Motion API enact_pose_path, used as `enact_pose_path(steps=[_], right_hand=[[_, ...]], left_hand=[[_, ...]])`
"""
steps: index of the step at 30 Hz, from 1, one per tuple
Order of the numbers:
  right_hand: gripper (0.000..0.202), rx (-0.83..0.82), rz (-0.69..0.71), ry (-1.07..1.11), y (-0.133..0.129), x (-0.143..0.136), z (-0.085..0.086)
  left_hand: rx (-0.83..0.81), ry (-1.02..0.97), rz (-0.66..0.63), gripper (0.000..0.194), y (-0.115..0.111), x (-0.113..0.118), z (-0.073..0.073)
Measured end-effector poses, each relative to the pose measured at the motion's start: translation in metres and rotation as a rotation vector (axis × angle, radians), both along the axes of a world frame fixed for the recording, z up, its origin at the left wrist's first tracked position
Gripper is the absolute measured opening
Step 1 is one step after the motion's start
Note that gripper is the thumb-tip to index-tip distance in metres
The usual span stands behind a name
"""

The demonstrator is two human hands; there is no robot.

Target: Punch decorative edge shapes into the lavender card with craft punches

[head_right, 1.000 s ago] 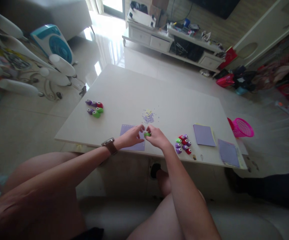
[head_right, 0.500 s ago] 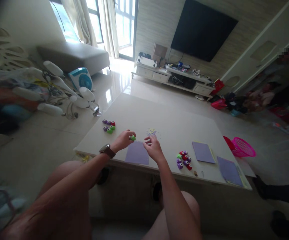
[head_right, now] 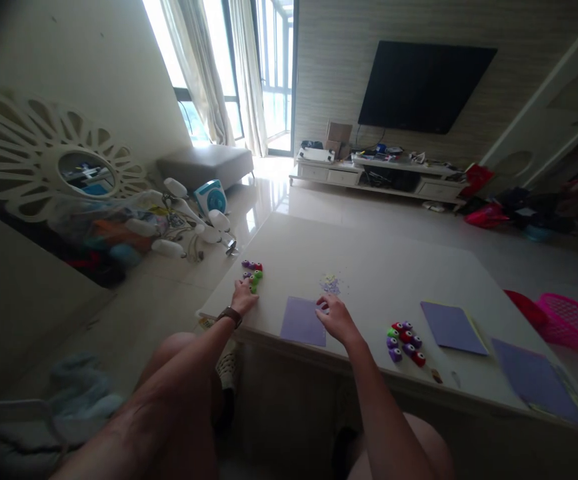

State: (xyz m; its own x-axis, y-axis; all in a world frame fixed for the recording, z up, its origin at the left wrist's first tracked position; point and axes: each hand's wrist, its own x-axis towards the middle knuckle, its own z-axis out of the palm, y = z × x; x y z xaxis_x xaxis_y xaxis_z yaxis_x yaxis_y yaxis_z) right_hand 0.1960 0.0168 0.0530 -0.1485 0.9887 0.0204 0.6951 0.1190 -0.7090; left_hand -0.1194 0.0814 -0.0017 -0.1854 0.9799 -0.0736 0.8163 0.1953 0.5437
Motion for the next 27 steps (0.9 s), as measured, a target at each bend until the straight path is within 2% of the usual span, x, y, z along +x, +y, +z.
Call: enact_pose_path(steps=[4,6,10,12,15,18,20,24,27], right_hand=[[0.007,0.014,-0.061,-0.067,-0.004,0.027,-0.006],[0.008,0.023,-0.083,-0.115,-0.005,0.042,-0.009],[0.013,-0.015,-0.117,-0.189,-0.016,0.060,-0.001],[0.016,-0.077,-0.179,-0.279,-0.028,0.062,0.007],[0.019,-0.208,-0.181,-0.399,-0.048,0.064,0.013],[0.012,-0.284,-0.317,-0.441,-0.067,0.081,0.009],[0.012,-0.301,-0.431,-0.464,-0.080,0.100,0.004],[0.006,-0.275,-0.595,-0.476,-0.097,0.140,-0.003],[0.007,-0.190,-0.578,-0.437,-0.098,0.157,-0.009]], left_hand=[[0.014,0.005,0.052,0.058,-0.001,0.026,0.008],[0.029,-0.003,0.011,0.058,-0.004,0.044,0.012],[0.051,-0.026,-0.387,0.041,-0.020,0.078,0.018],[0.022,-0.052,-0.534,0.034,-0.031,0.086,0.017],[-0.006,-0.073,-0.684,0.035,-0.039,0.089,0.003],[-0.026,0.003,-0.844,0.042,-0.039,0.089,-0.018],[-0.058,0.046,-0.918,0.048,-0.040,0.090,-0.027],[-0.087,0.136,-0.985,0.050,-0.051,0.089,-0.025],[-0.099,0.184,-0.999,0.051,-0.057,0.091,-0.016]])
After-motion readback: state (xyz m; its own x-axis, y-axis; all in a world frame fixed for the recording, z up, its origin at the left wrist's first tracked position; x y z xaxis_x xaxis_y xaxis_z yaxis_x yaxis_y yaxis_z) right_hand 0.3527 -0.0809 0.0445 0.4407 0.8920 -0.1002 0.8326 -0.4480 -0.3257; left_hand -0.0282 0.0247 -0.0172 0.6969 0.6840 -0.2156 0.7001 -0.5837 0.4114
